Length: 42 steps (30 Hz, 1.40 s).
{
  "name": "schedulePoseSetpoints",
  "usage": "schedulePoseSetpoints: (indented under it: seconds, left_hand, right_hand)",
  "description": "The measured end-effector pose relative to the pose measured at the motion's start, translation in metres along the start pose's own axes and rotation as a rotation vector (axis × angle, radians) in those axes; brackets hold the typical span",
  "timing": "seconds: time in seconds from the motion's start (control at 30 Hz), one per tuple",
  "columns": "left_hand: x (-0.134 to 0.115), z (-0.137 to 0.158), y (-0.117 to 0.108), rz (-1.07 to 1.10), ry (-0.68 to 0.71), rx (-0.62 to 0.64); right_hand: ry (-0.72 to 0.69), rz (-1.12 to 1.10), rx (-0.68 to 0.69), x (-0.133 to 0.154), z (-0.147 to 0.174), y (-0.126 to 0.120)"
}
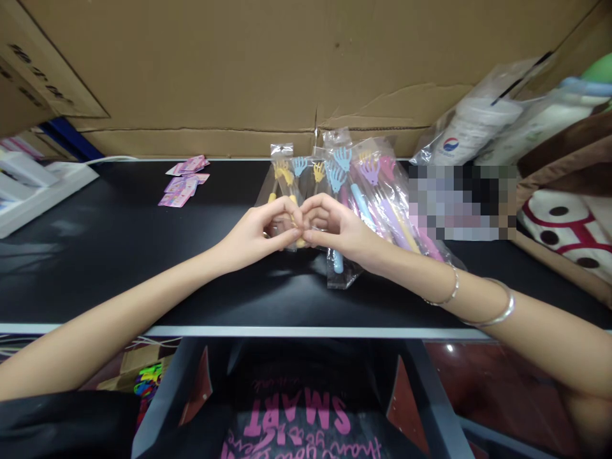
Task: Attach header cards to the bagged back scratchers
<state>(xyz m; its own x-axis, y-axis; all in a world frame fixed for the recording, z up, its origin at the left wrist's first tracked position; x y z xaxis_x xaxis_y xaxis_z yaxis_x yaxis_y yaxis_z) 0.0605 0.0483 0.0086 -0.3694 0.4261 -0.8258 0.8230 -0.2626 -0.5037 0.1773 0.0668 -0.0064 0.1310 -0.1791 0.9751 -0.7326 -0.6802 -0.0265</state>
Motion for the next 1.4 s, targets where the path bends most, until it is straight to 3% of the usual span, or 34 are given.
schedulePoseSetpoints:
  seconds: [0.77,1.2,1.4]
  left_hand:
    - [0.0041,0.0005,-0.003,-0.062,0.057,-0.024]
    - [0.0018,0.0012,-0.0035,-0.076,0.077,-0.014]
    - [0.0008,0.0012,-0.0054,-0.046,0.1,-0.032]
  right_hand:
    - [0.055,-0.056,-0.075,-0.0006,0.0005,-0.0048]
    - [0.112,-0.049,0.055,-0.0039,-0.0025,-0.0009]
    - [0.098,-0.051,0.024,-0.0023,-0.0011,-0.0009]
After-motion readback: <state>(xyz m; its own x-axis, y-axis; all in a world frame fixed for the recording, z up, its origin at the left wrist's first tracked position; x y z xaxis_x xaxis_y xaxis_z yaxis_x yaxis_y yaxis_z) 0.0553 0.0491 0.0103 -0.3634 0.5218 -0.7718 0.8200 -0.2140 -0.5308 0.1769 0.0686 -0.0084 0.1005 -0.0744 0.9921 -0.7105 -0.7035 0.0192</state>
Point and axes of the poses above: each hand's wrist, its own z-axis away from the middle knuckle, its own y-axis out of the palm, x = y × z, the point moved 7 cm from there along -z, towards the middle knuckle, and after that the axes turned 2 degrees about -z, right-handed, at the moved point
